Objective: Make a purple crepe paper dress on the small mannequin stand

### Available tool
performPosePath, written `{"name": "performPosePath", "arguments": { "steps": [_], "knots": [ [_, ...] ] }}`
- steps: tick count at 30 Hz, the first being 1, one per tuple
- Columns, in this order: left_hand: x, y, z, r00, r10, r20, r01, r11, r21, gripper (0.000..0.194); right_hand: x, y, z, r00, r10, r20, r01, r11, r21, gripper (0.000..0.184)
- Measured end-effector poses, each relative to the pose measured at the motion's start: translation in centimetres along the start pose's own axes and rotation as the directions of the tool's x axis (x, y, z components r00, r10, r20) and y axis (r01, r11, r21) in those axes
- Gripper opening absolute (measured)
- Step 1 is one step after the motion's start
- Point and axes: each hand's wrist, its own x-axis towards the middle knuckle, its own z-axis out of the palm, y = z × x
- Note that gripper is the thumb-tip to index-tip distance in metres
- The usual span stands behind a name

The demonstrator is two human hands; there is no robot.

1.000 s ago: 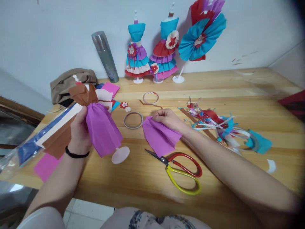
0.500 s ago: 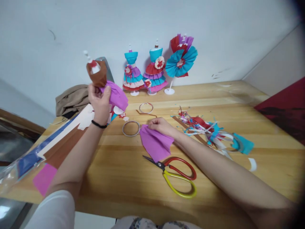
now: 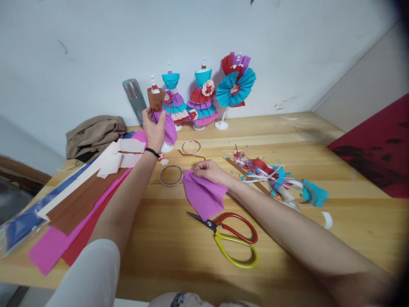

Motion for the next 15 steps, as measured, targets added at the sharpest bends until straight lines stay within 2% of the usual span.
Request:
{"name": "performPosePath", "arguments": {
  "steps": [5, 8, 12, 15],
  "knots": [
    [0.0, 0.0, -0.2, 0.998, 0.007, 0.062, -0.012, 0.995, 0.095, 0.04, 0.1, -0.3, 0.0, 1.0, -0.022, -0.007, 0.022, 1.0, -0.013, 0.02],
    [-0.2, -0.2, -1.0, 0.997, 0.03, 0.073, -0.036, 0.996, 0.085, 0.049, 0.1, -0.2, 0.0, 1.0, -0.019, -0.015, 0.019, 1.0, -0.011, 0.019],
    [-0.1, -0.5, -2.8, 1.0, 0.011, 0.026, -0.012, 0.999, 0.043, 0.053, 0.1, 0.1, 0.0, 1.0, -0.005, -0.013, 0.005, 1.0, 0.0, 0.018],
    [-1.0, 0.1, -4.3, 0.998, -0.026, -0.062, 0.032, 0.995, 0.089, 0.044, 0.2, 0.2, 0.1, 1.0, -0.001, -0.003, 0.001, 1.0, 0.017, 0.017]
  ]
}}
